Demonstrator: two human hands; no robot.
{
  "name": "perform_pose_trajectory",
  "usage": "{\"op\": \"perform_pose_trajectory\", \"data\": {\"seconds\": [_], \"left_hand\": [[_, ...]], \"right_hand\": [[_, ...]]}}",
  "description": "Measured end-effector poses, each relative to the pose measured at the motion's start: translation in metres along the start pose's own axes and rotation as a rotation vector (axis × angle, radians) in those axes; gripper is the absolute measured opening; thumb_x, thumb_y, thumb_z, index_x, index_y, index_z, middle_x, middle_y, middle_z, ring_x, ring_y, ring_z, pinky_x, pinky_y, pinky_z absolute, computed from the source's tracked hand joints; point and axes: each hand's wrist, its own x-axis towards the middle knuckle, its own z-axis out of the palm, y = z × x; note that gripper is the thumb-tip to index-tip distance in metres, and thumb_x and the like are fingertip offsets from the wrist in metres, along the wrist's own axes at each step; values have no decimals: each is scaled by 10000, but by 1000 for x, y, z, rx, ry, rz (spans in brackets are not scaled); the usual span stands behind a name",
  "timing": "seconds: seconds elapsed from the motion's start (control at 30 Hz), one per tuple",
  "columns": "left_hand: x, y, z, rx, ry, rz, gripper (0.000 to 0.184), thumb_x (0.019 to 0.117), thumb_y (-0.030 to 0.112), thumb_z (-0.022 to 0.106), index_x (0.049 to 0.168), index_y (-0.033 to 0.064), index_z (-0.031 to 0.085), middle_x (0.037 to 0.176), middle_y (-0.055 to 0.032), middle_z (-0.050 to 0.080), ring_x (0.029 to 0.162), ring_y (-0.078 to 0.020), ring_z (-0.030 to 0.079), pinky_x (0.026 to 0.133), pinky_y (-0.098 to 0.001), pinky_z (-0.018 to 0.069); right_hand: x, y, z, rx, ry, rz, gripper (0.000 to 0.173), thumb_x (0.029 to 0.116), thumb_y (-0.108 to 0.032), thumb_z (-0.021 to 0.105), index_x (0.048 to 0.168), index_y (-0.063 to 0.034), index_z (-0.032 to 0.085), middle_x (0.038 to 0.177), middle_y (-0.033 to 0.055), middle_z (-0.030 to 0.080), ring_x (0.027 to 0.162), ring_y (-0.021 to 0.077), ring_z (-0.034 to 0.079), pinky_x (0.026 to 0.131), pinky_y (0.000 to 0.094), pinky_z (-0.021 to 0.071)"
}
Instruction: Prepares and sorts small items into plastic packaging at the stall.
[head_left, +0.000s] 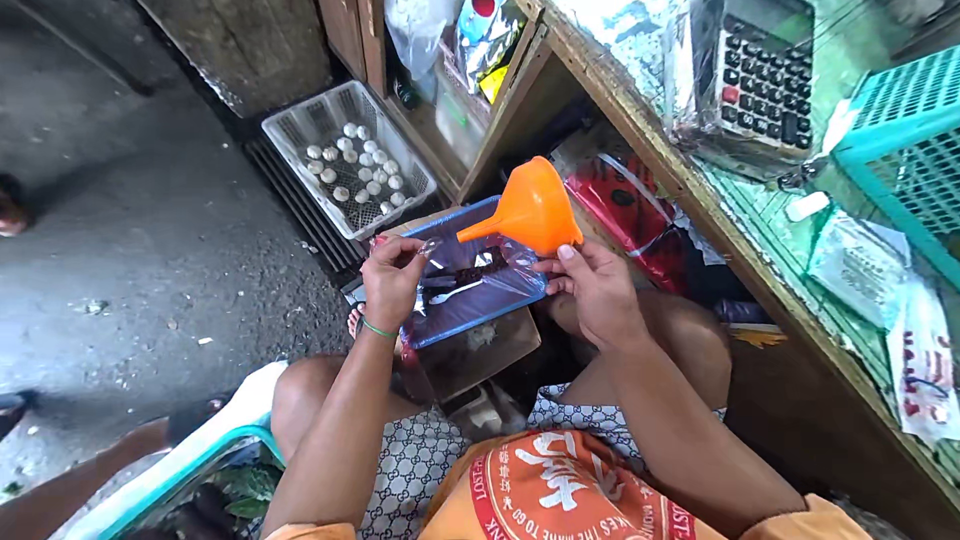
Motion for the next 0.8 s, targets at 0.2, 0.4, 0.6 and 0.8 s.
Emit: {"op": "perform_pose_trajectory", "data": {"seconds": [0.2, 0.4, 0.6, 0.8], "left_hand": [[-1, 5, 7, -4, 3, 46, 54, 911, 76, 740, 965, 78, 739, 991, -24, 703, 874, -122, 679, 774, -298, 597], [-2, 5, 7, 21, 4, 73, 75, 892, 33, 738, 959, 67, 746, 996, -30, 709, 898, -124, 679, 802, -305, 594], [-2, 9, 5, 88, -56, 78, 130, 874, 99, 736, 1003, 93, 753, 1060, -16, 719, 1010, -135, 678, 913, -349, 576], [-3, 12, 3, 15, -61, 44, 86, 962, 136, 697, 952, 92, 770, 1085, -25, 707, 1031, -133, 665, 894, -321, 571]], "right_hand": [[2, 7, 8, 97, -12, 117, 219, 1072, -158, 498, 1125, -25, 664, 1022, 147, 737, 844, 216, 734, 673, 339, 618], [2, 14, 11, 83, -23, 149, 228, 1075, -149, 500, 1151, -8, 663, 1030, 160, 744, 861, 221, 736, 681, 328, 612], [3, 12, 10, 78, -31, 159, 215, 1074, -131, 501, 1136, -1, 660, 1010, 158, 742, 849, 219, 737, 676, 326, 615], [6, 6, 3, 103, 1, 152, 227, 1087, -154, 470, 1106, -14, 648, 1049, 165, 740, 855, 229, 739, 660, 333, 614]]}}
